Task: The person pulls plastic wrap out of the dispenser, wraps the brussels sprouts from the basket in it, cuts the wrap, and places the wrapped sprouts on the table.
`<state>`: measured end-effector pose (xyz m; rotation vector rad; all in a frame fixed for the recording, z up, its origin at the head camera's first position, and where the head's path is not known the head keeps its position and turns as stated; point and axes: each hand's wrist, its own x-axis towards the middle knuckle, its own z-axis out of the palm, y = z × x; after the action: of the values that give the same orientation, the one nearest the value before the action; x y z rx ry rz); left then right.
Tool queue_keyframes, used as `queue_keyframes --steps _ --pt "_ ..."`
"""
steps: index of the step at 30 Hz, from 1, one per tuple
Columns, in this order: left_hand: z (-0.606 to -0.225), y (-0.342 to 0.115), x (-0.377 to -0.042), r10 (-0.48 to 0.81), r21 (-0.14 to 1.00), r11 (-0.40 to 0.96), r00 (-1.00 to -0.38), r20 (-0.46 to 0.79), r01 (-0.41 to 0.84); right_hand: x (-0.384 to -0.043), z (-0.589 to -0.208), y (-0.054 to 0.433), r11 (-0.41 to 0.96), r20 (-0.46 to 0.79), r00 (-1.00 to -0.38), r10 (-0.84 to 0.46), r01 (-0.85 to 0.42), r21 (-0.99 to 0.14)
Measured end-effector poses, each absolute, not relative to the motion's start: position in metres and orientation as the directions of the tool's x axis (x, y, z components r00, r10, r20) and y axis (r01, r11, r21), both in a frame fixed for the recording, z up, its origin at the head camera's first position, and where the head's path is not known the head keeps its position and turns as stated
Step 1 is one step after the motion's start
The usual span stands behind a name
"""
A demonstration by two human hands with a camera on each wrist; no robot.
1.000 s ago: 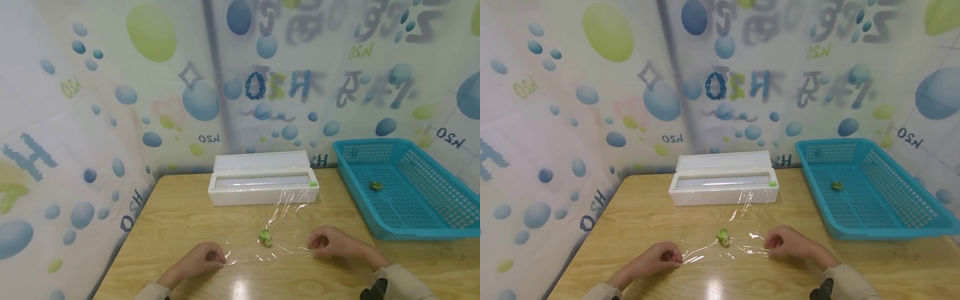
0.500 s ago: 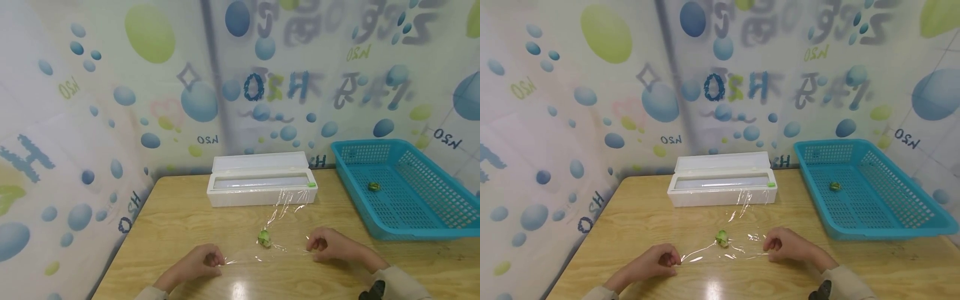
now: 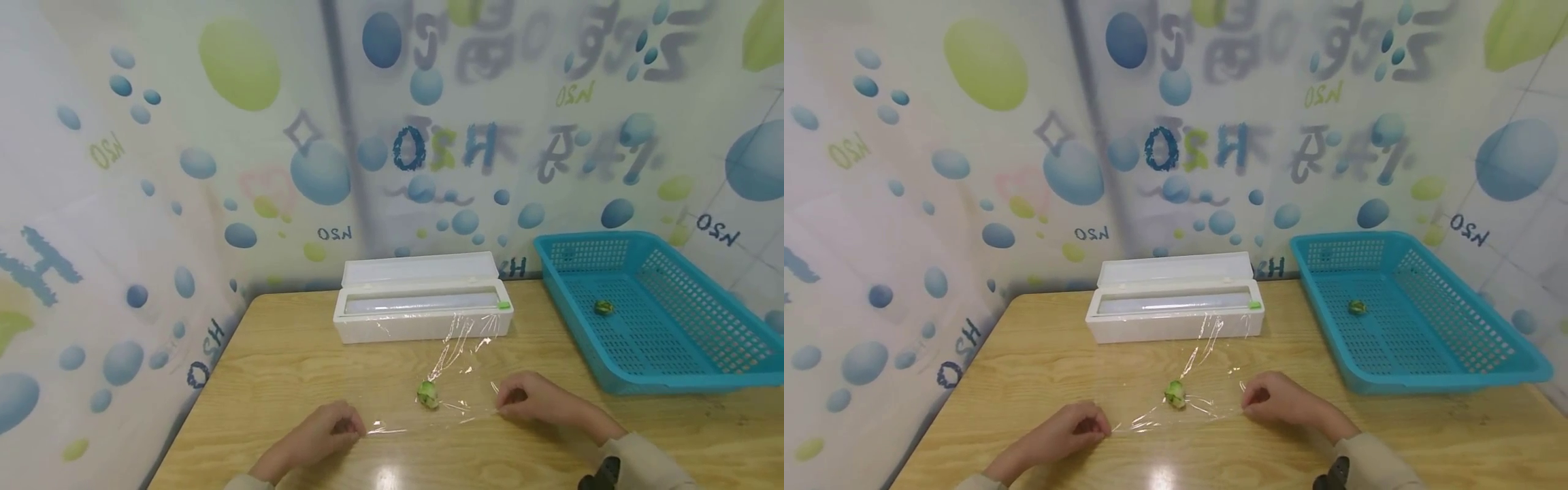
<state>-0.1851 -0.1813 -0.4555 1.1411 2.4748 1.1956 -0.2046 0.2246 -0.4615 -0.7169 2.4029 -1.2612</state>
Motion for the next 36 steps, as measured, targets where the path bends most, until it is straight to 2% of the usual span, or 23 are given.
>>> queue_keyframes --steps 8,13,18,26,36 --pt "-0.445 -0.177 -0.189 0.594 0.698 0.463 -0.776 0.212 0.546 -0.213 -0.447 0.220 0.541 -0.076 -0.835 -0.544 -0.280 -0.793" --pt "-0.441 -0.174 -0.192 0.491 0.712 0.528 -0.850 0.189 0.463 -0.219 -0.440 0.217 0.548 -0.021 -0.842 -0.539 -0.331 -0.768" --pt "-0.442 -0.170 -0.199 0.385 0.756 0.545 -0.909 0.159 0.363 -0.224 -0.437 0.216 0.550 -0.012 -0.856 -0.516 -0.320 -0.771" --pt "-0.451 -0.165 -0.210 0.309 0.786 0.542 -0.940 0.144 0.299 -0.231 -0.446 0.217 0.494 0.018 -0.868 -0.497 -0.300 -0.816" --pt "-0.458 -0.161 -0.214 0.234 0.804 0.547 -0.965 0.119 0.232 -0.240 -0.462 0.219 0.521 0.012 -0.895 -0.447 -0.271 -0.810"
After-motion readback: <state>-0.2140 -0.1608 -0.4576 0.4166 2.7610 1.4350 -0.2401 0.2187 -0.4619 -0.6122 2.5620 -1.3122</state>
